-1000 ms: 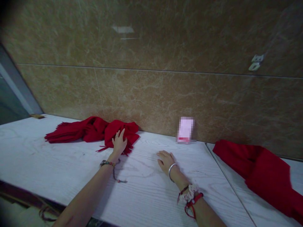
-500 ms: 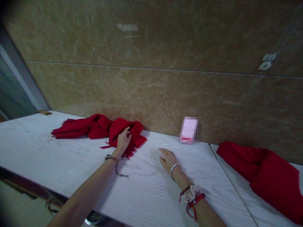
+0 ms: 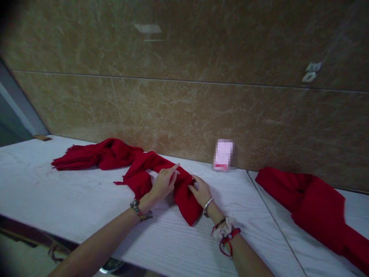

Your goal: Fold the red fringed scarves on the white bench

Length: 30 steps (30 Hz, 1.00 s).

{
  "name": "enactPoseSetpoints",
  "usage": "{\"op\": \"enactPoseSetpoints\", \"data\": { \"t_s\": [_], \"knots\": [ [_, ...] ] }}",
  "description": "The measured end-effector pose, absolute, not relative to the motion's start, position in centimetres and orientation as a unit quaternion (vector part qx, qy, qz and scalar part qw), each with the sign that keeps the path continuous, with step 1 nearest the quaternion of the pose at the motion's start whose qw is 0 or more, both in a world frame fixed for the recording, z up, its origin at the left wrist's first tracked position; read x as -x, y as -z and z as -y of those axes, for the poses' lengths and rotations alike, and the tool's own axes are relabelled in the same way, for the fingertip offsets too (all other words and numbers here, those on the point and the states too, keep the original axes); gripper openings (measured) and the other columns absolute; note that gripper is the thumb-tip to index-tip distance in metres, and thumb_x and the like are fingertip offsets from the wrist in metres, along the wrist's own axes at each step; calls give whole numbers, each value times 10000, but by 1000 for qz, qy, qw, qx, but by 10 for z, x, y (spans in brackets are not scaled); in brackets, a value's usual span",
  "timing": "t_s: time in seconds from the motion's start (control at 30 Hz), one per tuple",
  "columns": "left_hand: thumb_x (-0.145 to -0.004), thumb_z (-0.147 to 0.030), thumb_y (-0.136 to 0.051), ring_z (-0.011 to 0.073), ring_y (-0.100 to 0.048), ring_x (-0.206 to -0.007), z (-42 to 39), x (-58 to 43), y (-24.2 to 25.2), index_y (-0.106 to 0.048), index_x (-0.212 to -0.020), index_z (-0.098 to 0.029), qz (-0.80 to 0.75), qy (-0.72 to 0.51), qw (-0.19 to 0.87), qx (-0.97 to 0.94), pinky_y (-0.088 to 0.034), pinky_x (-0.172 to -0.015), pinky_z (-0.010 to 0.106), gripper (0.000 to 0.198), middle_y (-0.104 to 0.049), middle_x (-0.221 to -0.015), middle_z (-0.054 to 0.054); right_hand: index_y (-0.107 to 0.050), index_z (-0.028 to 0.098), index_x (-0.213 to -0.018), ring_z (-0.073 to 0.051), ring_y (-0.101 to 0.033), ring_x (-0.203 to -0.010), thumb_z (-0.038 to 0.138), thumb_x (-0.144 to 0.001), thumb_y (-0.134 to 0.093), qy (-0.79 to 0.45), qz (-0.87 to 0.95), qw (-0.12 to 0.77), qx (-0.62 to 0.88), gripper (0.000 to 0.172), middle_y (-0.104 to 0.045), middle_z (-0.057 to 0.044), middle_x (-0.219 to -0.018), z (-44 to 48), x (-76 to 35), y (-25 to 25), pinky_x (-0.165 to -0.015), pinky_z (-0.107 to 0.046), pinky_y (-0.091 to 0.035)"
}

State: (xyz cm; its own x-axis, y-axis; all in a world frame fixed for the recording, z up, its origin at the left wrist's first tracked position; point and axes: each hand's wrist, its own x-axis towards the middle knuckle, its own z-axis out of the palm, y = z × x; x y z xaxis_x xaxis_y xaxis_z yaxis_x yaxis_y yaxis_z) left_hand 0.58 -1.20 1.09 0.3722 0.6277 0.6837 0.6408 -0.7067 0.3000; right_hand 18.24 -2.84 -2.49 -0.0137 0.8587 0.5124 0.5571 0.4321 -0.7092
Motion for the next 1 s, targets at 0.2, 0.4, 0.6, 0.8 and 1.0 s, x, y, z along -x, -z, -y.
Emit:
{"op": "enactPoseSetpoints", "data": {
  "t_s": [0.2,0.4,0.6,0.8,1.0],
  "knots": [
    [-819,-239,-476,336,-372,-1188,-14,34,-21,-445,-1267,-145,640,330,176,671,-317,-921,496,459,-431,-1287,190,-589,160,-880,-185,-568,-642,350,-674,-473,-178,527,601,574,303,-572,-10,-628,19,-205,19,-679,-355,-471],
    [-825,-294,-463,390,-429,-1125,-27,64,-10,-279,-1358,-84,762,166,95,619,-372,-840,511,602,-431,-1258,267,-396,157,-1239,-218,-550,-992,396,-717,-498,-215,583,553,554,583,-576,-127,-1079,29,-194,20,-845,-402,-439],
    [-810,-64,-307,291,-561,-996,-34,68,-11,-280,-1347,-60,726,120,82,672,-424,-796,422,537,-600,-1042,214,-464,184,-1200,-198,-488,-1114,162,-655,-511,-160,731,432,504,547,-536,-99,-1212,43,-172,17,-973,-382,-363],
    [-843,-136,-347,247,-611,-920,-36,60,-20,-359,-1311,-107,676,126,24,725,-454,-777,335,469,-645,-1003,151,-490,174,-1117,-219,-577,-886,192,-625,-505,-120,509,579,625,493,-615,-73,-950,26,-211,8,-831,-401,-453],
    [-851,-232,-423,173,-577,-1000,-33,45,-18,-467,-1230,-171,489,274,-118,819,-427,-864,248,386,-598,-1147,62,-443,54,-1142,-287,-454,-1038,188,-613,-481,50,351,610,709,547,-494,-189,-1067,25,-244,-2,-899,-454,-374]
  ]
}}
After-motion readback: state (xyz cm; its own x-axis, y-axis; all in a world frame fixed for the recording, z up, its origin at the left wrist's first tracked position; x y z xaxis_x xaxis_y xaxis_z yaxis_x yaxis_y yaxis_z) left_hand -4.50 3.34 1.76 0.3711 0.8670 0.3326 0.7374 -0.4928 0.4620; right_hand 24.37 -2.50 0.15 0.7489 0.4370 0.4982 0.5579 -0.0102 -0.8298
